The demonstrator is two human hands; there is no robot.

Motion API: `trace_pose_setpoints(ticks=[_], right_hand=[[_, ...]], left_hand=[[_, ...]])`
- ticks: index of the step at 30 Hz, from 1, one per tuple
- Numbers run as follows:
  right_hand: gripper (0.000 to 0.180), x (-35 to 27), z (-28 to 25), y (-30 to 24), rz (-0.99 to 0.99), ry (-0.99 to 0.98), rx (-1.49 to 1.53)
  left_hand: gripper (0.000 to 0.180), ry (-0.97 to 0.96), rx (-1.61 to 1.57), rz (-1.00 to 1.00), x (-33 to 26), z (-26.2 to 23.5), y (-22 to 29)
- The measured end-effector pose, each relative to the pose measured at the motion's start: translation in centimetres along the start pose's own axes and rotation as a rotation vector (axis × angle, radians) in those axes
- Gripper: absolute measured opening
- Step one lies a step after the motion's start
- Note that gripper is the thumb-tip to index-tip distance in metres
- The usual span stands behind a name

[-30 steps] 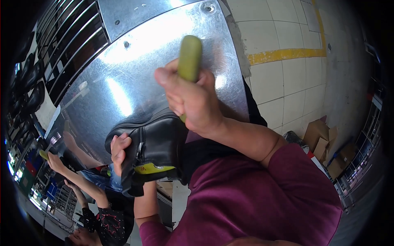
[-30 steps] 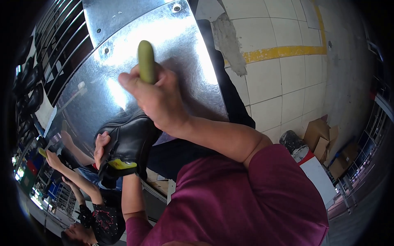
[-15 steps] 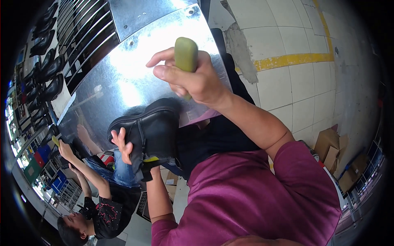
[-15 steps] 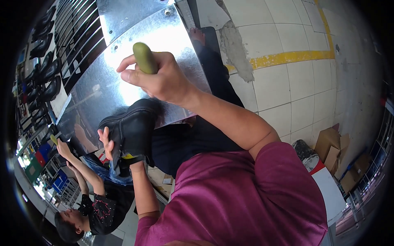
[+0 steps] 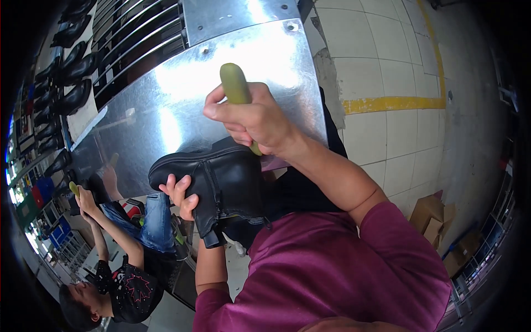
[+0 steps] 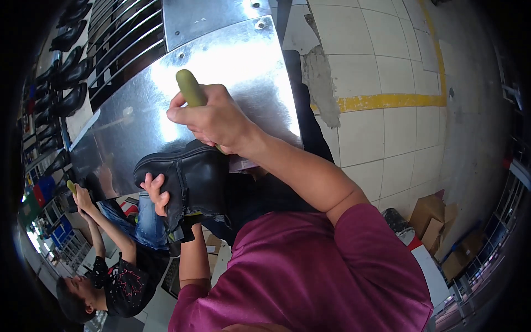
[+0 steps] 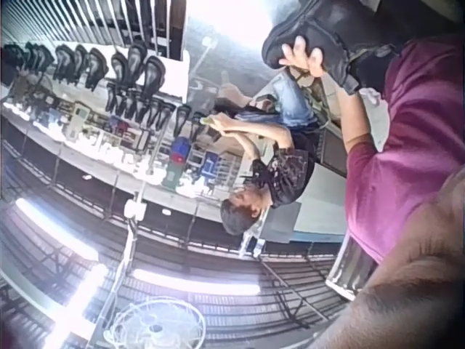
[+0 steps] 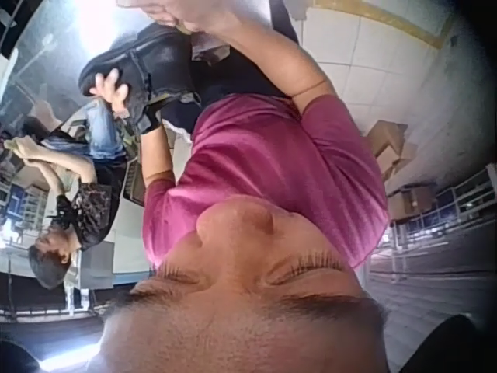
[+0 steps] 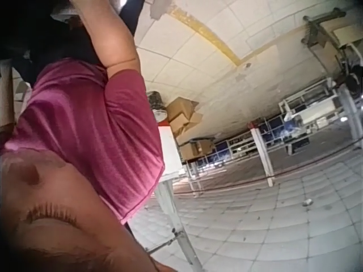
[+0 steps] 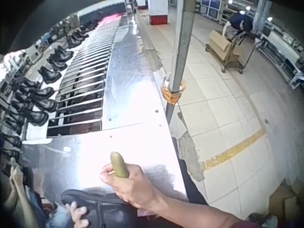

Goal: Polishing and finishing leather boots on a manufacturing line.

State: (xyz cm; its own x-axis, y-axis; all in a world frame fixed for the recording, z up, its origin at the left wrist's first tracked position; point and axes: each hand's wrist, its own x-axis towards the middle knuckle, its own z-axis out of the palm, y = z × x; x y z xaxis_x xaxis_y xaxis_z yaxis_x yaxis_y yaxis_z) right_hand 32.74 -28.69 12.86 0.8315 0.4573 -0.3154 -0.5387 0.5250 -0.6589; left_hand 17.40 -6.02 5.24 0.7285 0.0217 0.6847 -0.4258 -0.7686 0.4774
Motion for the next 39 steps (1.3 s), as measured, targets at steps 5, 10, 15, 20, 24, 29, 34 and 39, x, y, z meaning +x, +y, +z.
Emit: trace_pose_setpoints(ticks=[5,10,15,20,24,29,34,39], right_hand=[[0.021,1.2,1.8,-0.4,0.018,-0.078,-0.194],[0.022,2.2,3.7,-0.1,0.037,-0.106,-0.25],[0.022,4.5,6.8,2.2,0.047,-0.177,-0.309],[0.023,5.6,8.2,4.5,0.002,-0.287,-0.43],[0.022,5.3,8.1,4.0,0.052,-0.232,-0.399],[0.016,2.8,4.2,0.4,-0.114,0.007,-0.074],[0.024,-1.2,0.3,-0.3,-0.165,0.051,0.028],[0.021,-1.8,0.5,0.4,-0.114,0.032,0.033]], left_hand=[[0.026,0.01,-0.03,0.021,1.3,0.7,1.5],[0.02,0.055,-0.059,-0.005,0.8,0.9,1.3],[0.015,0.043,-0.049,0.009,0.7,0.6,1.3],[0.017,0.027,-0.061,0.012,0.0,0.3,1.0],[0.019,0.046,-0.033,0.052,-0.1,0.4,0.6],[0.024,0.073,-0.054,0.045,0.7,0.9,0.7],[0.024,0.121,-0.007,0.074,0.8,1.1,0.8],[0.023,0.157,-0.034,0.073,-0.3,1.8,0.5]])
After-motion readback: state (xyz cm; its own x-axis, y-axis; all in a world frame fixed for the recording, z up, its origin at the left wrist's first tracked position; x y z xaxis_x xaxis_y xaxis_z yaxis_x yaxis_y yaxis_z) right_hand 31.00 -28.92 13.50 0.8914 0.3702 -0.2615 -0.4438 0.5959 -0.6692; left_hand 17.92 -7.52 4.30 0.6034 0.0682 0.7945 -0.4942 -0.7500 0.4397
